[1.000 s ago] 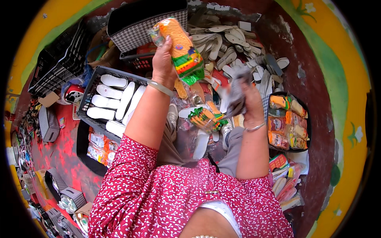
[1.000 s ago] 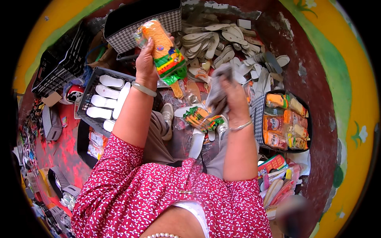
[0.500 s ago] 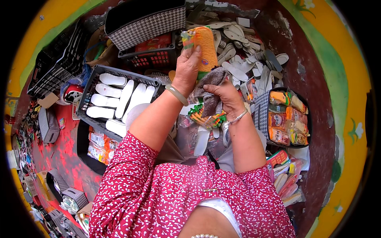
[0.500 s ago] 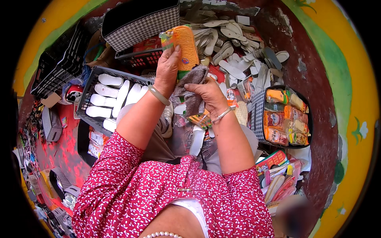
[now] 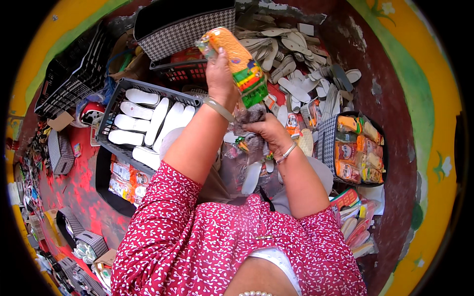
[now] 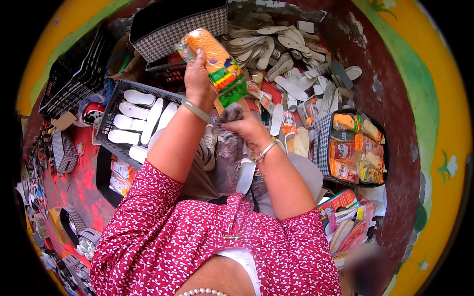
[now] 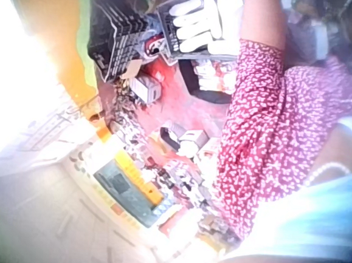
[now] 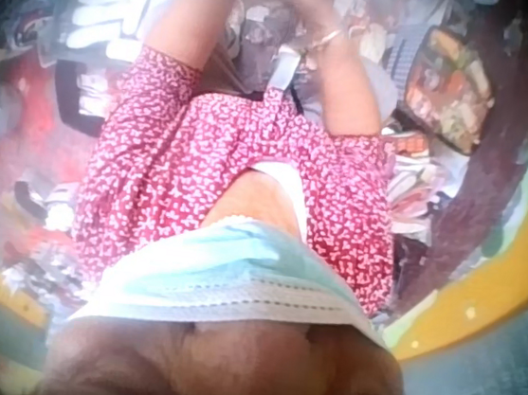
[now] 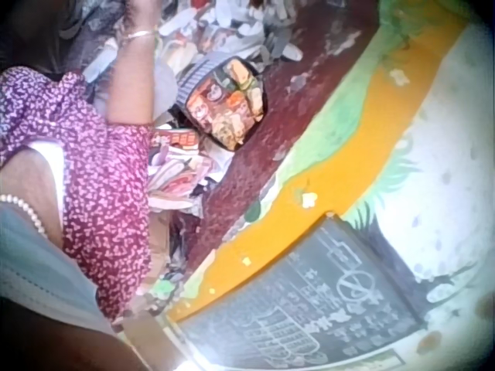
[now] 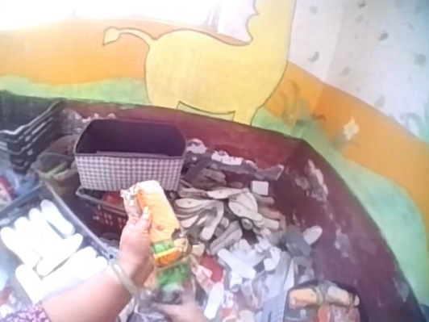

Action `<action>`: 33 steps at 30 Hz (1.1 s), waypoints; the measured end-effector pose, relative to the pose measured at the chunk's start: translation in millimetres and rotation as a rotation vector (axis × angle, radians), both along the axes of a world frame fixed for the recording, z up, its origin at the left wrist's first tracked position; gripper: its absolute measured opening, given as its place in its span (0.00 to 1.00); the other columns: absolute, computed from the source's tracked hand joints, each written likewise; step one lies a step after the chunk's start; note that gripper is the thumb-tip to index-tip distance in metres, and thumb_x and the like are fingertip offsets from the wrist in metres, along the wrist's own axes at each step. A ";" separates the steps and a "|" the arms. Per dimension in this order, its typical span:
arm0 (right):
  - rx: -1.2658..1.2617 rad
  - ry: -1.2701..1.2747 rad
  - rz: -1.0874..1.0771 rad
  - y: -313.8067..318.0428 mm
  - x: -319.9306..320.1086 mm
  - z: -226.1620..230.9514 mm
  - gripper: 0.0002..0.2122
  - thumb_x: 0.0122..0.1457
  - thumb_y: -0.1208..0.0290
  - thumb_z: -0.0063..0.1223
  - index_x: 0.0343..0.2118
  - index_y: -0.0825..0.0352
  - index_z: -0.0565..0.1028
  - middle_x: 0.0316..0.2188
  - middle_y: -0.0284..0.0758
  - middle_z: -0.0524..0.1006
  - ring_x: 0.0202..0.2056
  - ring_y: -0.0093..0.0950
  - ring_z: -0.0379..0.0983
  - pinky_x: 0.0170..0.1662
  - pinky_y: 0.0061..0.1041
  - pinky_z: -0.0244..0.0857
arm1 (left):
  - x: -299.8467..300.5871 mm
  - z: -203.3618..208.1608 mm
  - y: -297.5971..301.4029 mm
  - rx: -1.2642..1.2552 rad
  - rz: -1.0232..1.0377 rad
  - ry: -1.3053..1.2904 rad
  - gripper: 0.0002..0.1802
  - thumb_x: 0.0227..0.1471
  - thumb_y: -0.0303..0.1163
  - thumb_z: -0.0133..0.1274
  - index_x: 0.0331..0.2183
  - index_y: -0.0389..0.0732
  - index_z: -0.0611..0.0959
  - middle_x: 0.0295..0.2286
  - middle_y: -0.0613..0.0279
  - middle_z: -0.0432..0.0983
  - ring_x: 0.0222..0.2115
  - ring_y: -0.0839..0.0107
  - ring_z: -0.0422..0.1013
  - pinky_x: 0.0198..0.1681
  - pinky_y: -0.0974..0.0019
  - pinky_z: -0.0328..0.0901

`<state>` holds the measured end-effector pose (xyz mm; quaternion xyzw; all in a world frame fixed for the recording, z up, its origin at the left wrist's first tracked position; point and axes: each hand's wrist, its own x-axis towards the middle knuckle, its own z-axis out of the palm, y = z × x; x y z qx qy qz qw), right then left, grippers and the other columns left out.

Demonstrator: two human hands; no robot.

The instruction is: The person removes shoe insoles from a plastic package by hand, wipes them individually with a cloth, and sets them into a plastic crate.

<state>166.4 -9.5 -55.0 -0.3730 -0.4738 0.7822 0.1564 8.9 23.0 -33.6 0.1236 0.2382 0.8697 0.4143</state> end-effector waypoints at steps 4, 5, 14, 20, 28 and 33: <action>-0.024 0.085 -0.218 25.8 27.1 12.3 0.15 0.48 0.77 0.58 0.41 0.70 0.71 0.34 0.34 0.77 0.34 0.26 0.75 0.39 0.24 0.69 | -18.5 4.9 -5.7 -0.016 -0.007 -0.065 0.13 0.59 0.33 0.39 0.44 0.39 0.69 0.33 0.59 0.72 0.31 0.66 0.73 0.37 0.61 0.70; -0.052 0.158 -0.263 29.2 31.0 26.6 0.15 0.48 0.76 0.58 0.40 0.70 0.72 0.34 0.35 0.77 0.33 0.27 0.75 0.38 0.24 0.69 | -18.9 2.9 -4.9 0.000 0.002 -0.043 0.13 0.59 0.33 0.39 0.45 0.39 0.69 0.33 0.59 0.72 0.32 0.66 0.73 0.37 0.61 0.69; -0.110 0.371 -0.370 26.7 6.5 1.1 0.12 0.47 0.79 0.58 0.37 0.69 0.75 0.31 0.33 0.78 0.30 0.25 0.76 0.35 0.23 0.70 | 26.8 -8.5 -3.3 0.124 -0.152 0.021 0.17 0.59 0.35 0.43 0.49 0.42 0.70 0.39 0.64 0.71 0.38 0.72 0.70 0.43 0.65 0.66; 0.339 0.007 -0.149 39.4 32.6 -2.1 0.15 0.44 0.84 0.54 0.39 0.69 0.75 0.32 0.32 0.77 0.33 0.22 0.74 0.38 0.20 0.66 | 6.1 -7.0 -3.1 0.057 -0.220 0.053 0.15 0.58 0.34 0.44 0.47 0.42 0.71 0.37 0.63 0.73 0.35 0.71 0.72 0.39 0.65 0.68; 0.417 0.141 -0.272 45.8 67.6 31.9 0.25 0.51 0.55 0.59 0.46 0.68 0.69 0.33 0.28 0.74 0.34 0.16 0.68 0.37 0.15 0.62 | 16.6 11.8 -19.0 -0.109 -0.477 0.394 0.15 0.56 0.34 0.47 0.43 0.38 0.72 0.32 0.66 0.73 0.30 0.77 0.70 0.34 0.71 0.67; 0.377 -0.001 -0.200 35.3 60.7 27.9 0.15 0.50 0.67 0.60 0.37 0.72 0.77 0.26 0.29 0.76 0.28 0.16 0.68 0.33 0.18 0.63 | 32.9 -0.9 -13.9 -0.119 -0.589 0.533 0.12 0.56 0.33 0.48 0.41 0.37 0.74 0.32 0.65 0.74 0.30 0.78 0.71 0.34 0.73 0.67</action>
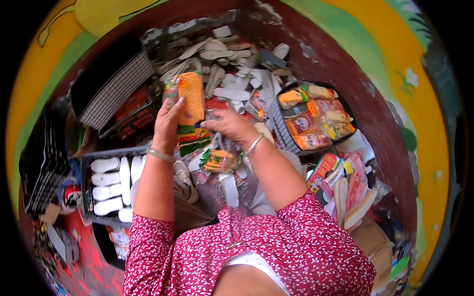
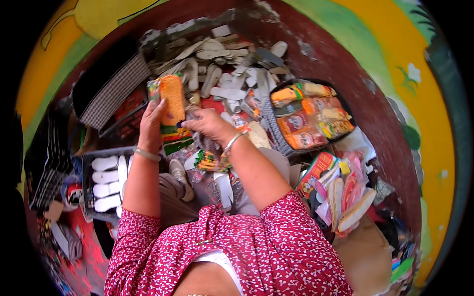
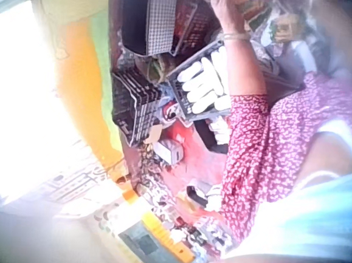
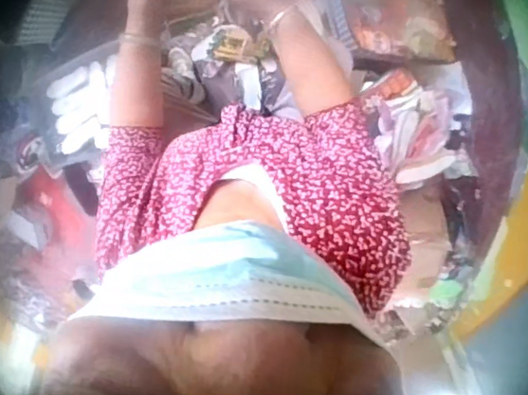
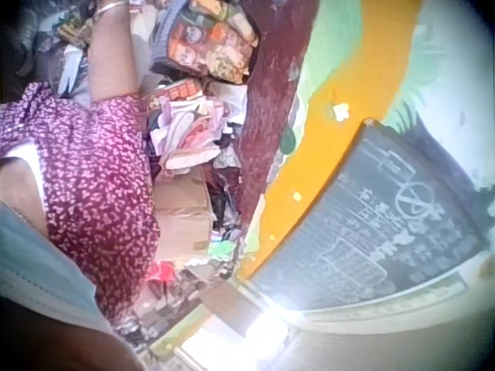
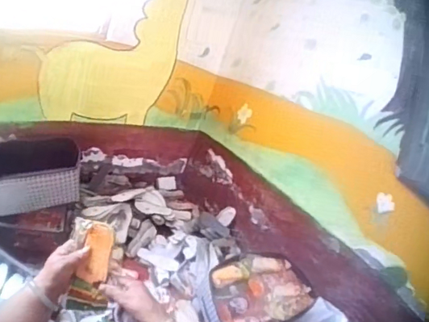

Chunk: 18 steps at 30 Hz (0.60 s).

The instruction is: The person removes shoe insoles from a plastic package by hand, wipes them individually with a cloth, and sets them into a plastic crate.

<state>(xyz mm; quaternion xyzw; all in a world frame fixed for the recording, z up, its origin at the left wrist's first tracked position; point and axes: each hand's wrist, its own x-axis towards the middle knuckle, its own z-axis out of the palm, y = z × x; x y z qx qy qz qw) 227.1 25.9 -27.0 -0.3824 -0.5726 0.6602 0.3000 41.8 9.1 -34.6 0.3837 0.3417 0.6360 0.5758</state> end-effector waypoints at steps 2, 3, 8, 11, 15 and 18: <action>0.066 -0.013 -0.027 0.2 2.3 -6.0 0.17 0.50 0.69 0.59 0.40 0.74 0.75 0.27 0.30 0.77 0.29 0.16 0.68 0.34 0.19 0.64 | 11.6 8.1 0.5 -0.015 -0.010 -0.062 0.11 0.56 0.32 0.47 0.40 0.37 0.74 0.33 0.64 0.75 0.31 0.77 0.72 0.35 0.73 0.67; 0.059 0.008 -0.066 -1.6 6.6 -3.9 0.15 0.50 0.70 0.59 0.39 0.73 0.76 0.27 0.29 0.77 0.29 0.16 0.68 0.34 0.19 0.64 | 14.5 3.2 5.9 -0.023 -0.024 -0.088 0.13 0.56 0.32 0.47 0.42 0.37 0.74 0.35 0.62 0.75 0.34 0.76 0.72 0.38 0.72 0.67; -0.073 0.087 -0.182 -1.3 50.0 35.3 0.13 0.51 0.69 0.57 0.36 0.72 0.75 0.25 0.28 0.75 0.25 0.16 0.69 0.30 0.15 0.64 | 35.1 6.9 20.8 -0.011 -0.142 -0.239 0.23 0.58 0.39 0.42 0.51 0.37 0.68 0.41 0.58 0.72 0.41 0.71 0.69 0.44 0.66 0.64; -0.147 0.116 -0.385 7.1 107.2 45.7 0.12 0.52 0.69 0.56 0.37 0.69 0.74 0.24 0.28 0.74 0.23 0.18 0.69 0.28 0.17 0.64 | 36.1 -0.2 25.0 0.000 -0.161 -0.178 0.25 0.57 0.42 0.43 0.51 0.36 0.69 0.39 0.56 0.73 0.40 0.70 0.70 0.44 0.67 0.62; -0.170 0.227 -0.690 22.5 205.5 19.5 0.11 0.52 0.71 0.55 0.38 0.67 0.71 0.24 0.31 0.72 0.23 0.23 0.72 0.26 0.21 0.70 | 37.2 -2.5 22.3 -0.100 -0.154 -0.092 0.21 0.57 0.39 0.44 0.48 0.35 0.72 0.35 0.58 0.75 0.39 0.71 0.70 0.44 0.68 0.62; -0.272 0.219 -0.897 36.8 281.9 -54.7 0.10 0.53 0.71 0.54 0.38 0.66 0.71 0.26 0.33 0.74 0.24 0.29 0.74 0.29 0.30 0.71 | 41.1 0.3 18.1 -0.120 -0.191 -0.050 0.19 0.57 0.36 0.43 0.47 0.34 0.73 0.34 0.58 0.76 0.38 0.72 0.71 0.43 0.70 0.63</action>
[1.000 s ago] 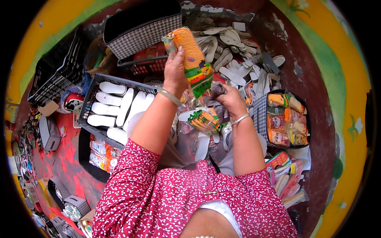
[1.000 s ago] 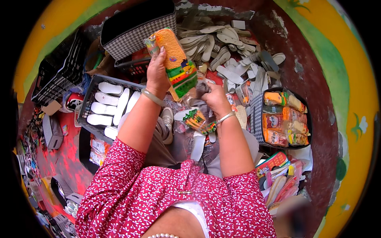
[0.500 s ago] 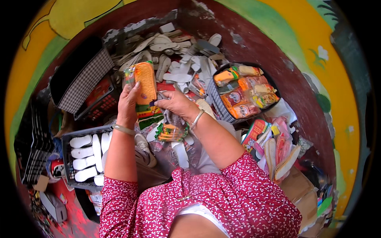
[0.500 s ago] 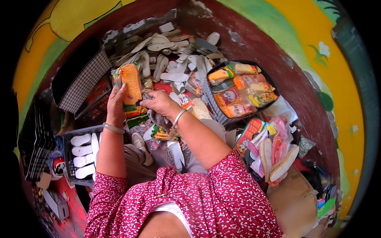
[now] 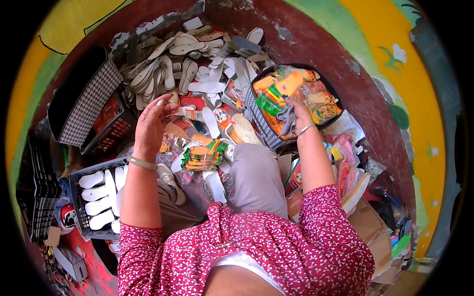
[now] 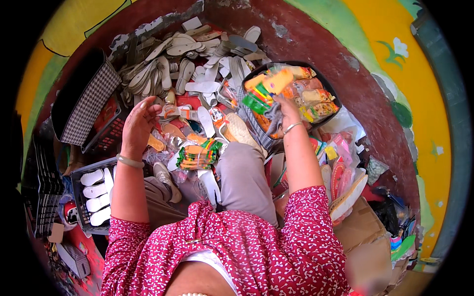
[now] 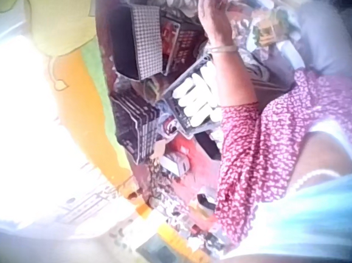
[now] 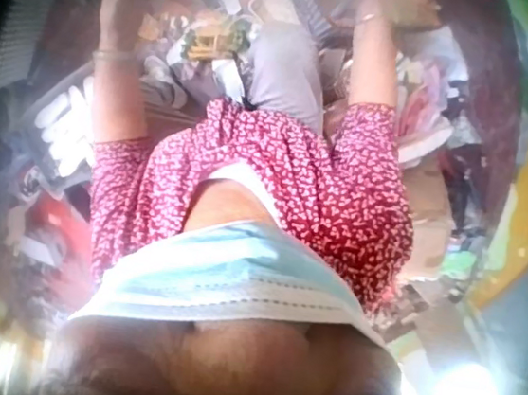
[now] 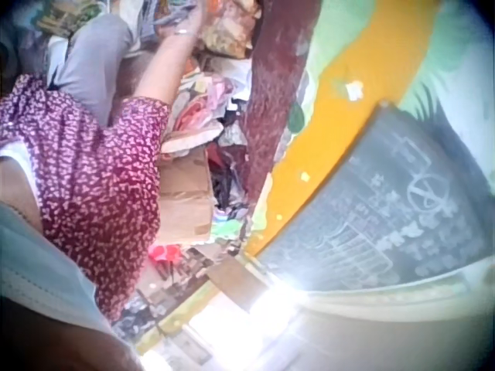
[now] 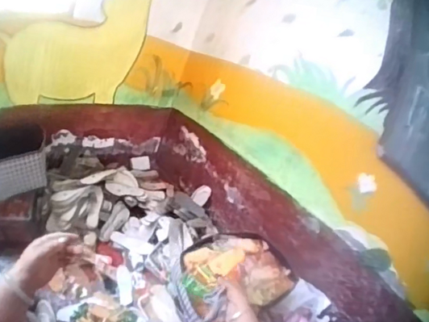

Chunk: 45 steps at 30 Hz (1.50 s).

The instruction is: The person removes shoe insoles from a plastic package by hand, wipes them individually with a cloth, and sets them into a plastic crate.

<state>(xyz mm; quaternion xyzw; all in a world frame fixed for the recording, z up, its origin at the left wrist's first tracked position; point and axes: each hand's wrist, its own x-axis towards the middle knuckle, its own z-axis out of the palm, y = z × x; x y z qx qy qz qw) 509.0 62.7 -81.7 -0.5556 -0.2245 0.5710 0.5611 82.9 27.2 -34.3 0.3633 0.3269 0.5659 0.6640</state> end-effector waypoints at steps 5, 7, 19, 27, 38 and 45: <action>-0.186 0.021 -0.133 36.3 68.7 -124.7 0.07 0.54 0.68 0.54 0.33 0.65 0.72 0.24 0.34 0.75 0.24 0.33 0.74 0.30 0.33 0.71 | -0.6 -5.3 1.8 -0.003 -0.058 0.072 0.19 0.58 0.35 0.42 0.48 0.34 0.72 0.35 0.58 0.75 0.38 0.73 0.71 0.42 0.71 0.62; -0.263 0.036 -0.120 54.6 60.7 -132.8 0.07 0.53 0.68 0.54 0.30 0.64 0.72 0.23 0.34 0.75 0.24 0.33 0.74 0.30 0.32 0.70 | -4.5 -6.2 -0.1 -0.004 -0.039 0.092 0.19 0.58 0.34 0.42 0.48 0.34 0.72 0.34 0.58 0.76 0.37 0.72 0.71 0.42 0.71 0.63; -0.434 -0.374 -0.092 99.0 59.5 -166.8 0.09 0.50 0.69 0.56 0.35 0.60 0.75 0.25 0.32 0.77 0.22 0.28 0.74 0.25 0.31 0.68 | -7.1 -6.0 -2.9 0.021 0.011 0.306 0.17 0.58 0.31 0.43 0.46 0.34 0.73 0.34 0.59 0.76 0.38 0.73 0.72 0.44 0.71 0.64; -0.332 -1.101 0.362 85.8 91.2 -100.3 0.27 0.45 0.67 0.61 0.49 0.72 0.70 0.41 0.36 0.74 0.43 0.25 0.67 0.45 0.26 0.62 | -16.8 -11.2 -5.9 0.052 0.017 0.370 0.17 0.57 0.33 0.45 0.46 0.35 0.75 0.35 0.62 0.76 0.37 0.78 0.70 0.42 0.75 0.63; 0.320 -0.006 0.362 -33.8 -198.3 114.2 0.09 0.54 0.67 0.54 0.33 0.67 0.76 0.25 0.32 0.76 0.25 0.22 0.73 0.28 0.21 0.68 | -33.8 -89.0 20.9 -0.010 0.122 0.793 0.17 0.52 0.33 0.50 0.40 0.31 0.78 0.31 0.57 0.78 0.32 0.71 0.73 0.37 0.70 0.66; 0.199 0.424 0.196 -19.8 -212.5 62.4 0.16 0.54 0.63 0.53 0.41 0.69 0.71 0.32 0.37 0.74 0.31 0.32 0.74 0.35 0.31 0.72 | 4.1 -188.0 24.6 0.121 -0.262 1.478 0.16 0.48 0.38 0.48 0.34 0.37 0.81 0.34 0.47 0.77 0.37 0.55 0.73 0.42 0.58 0.67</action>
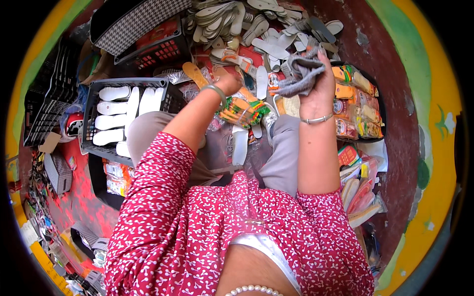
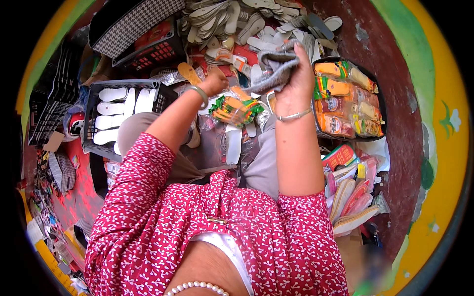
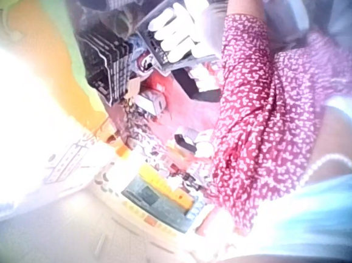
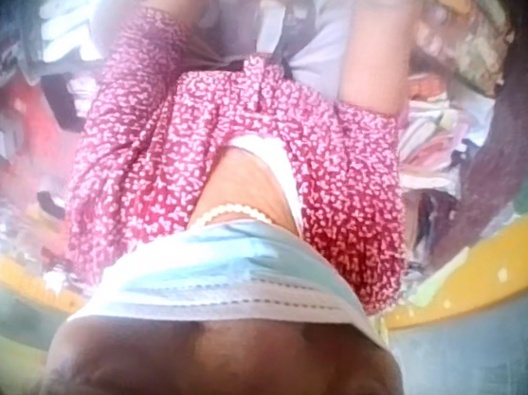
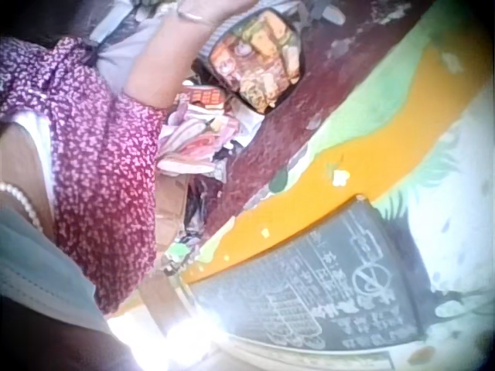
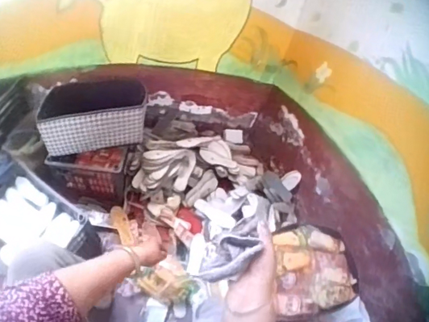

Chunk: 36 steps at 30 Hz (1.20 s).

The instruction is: The person removes shoe insoles from a plastic package by hand, wipes them individually with a cloth, and sets them into a plastic crate.

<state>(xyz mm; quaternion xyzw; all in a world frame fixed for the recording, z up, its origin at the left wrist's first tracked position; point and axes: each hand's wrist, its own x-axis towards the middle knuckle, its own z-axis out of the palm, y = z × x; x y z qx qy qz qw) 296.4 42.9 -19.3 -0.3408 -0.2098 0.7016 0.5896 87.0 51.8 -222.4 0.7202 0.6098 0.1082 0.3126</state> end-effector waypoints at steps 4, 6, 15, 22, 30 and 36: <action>-0.115 -0.057 -0.038 21.9 11.9 -29.2 0.14 0.55 0.62 0.52 0.40 0.65 0.71 0.33 0.37 0.74 0.32 0.35 0.74 0.35 0.36 0.72 | 16.4 -138.8 -4.8 -0.076 -0.029 0.193 0.13 0.49 0.33 0.46 0.34 0.37 0.81 0.34 0.48 0.76 0.36 0.55 0.74 0.41 0.58 0.68; -0.107 -0.076 -0.043 24.5 12.9 -29.1 0.13 0.55 0.63 0.52 0.39 0.65 0.71 0.32 0.37 0.74 0.34 0.35 0.74 0.37 0.36 0.71 | 25.3 -165.6 -2.9 -0.300 0.324 -0.084 0.13 0.51 0.31 0.44 0.36 0.36 0.79 0.35 0.48 0.76 0.35 0.56 0.74 0.39 0.60 0.69; -0.158 -0.173 -0.060 8.5 13.4 4.0 0.16 0.57 0.61 0.49 0.42 0.67 0.71 0.28 0.35 0.75 0.29 0.26 0.72 0.31 0.26 0.71 | 86.4 -186.9 23.1 -0.912 1.331 -1.358 0.18 0.56 0.30 0.43 0.48 0.35 0.64 0.38 0.46 0.71 0.30 0.60 0.74 0.28 0.68 0.71; -0.250 -0.105 -0.058 10.3 19.0 7.6 0.14 0.60 0.61 0.45 0.43 0.66 0.69 0.26 0.32 0.72 0.24 0.23 0.69 0.24 0.21 0.68 | 127.4 -217.0 56.4 -1.060 1.508 -0.848 0.17 0.52 0.34 0.46 0.45 0.42 0.75 0.45 0.55 0.71 0.44 0.59 0.69 0.44 0.62 0.64; -0.237 -0.179 -0.098 15.5 37.7 -3.1 0.15 0.58 0.59 0.46 0.41 0.66 0.72 0.30 0.36 0.75 0.28 0.26 0.72 0.29 0.26 0.70 | 101.5 -177.5 35.5 -0.510 1.216 -0.930 0.17 0.44 0.32 0.47 0.40 0.39 0.75 0.34 0.52 0.75 0.32 0.56 0.73 0.38 0.55 0.68; -0.086 -0.021 -0.011 17.5 51.3 -13.0 0.14 0.52 0.77 0.50 0.43 0.69 0.70 0.36 0.37 0.75 0.39 0.31 0.72 0.47 0.30 0.66 | 36.5 -22.7 30.7 -0.536 0.752 -2.057 0.27 0.37 0.29 0.46 0.43 0.31 0.69 0.36 0.48 0.74 0.35 0.56 0.73 0.41 0.55 0.69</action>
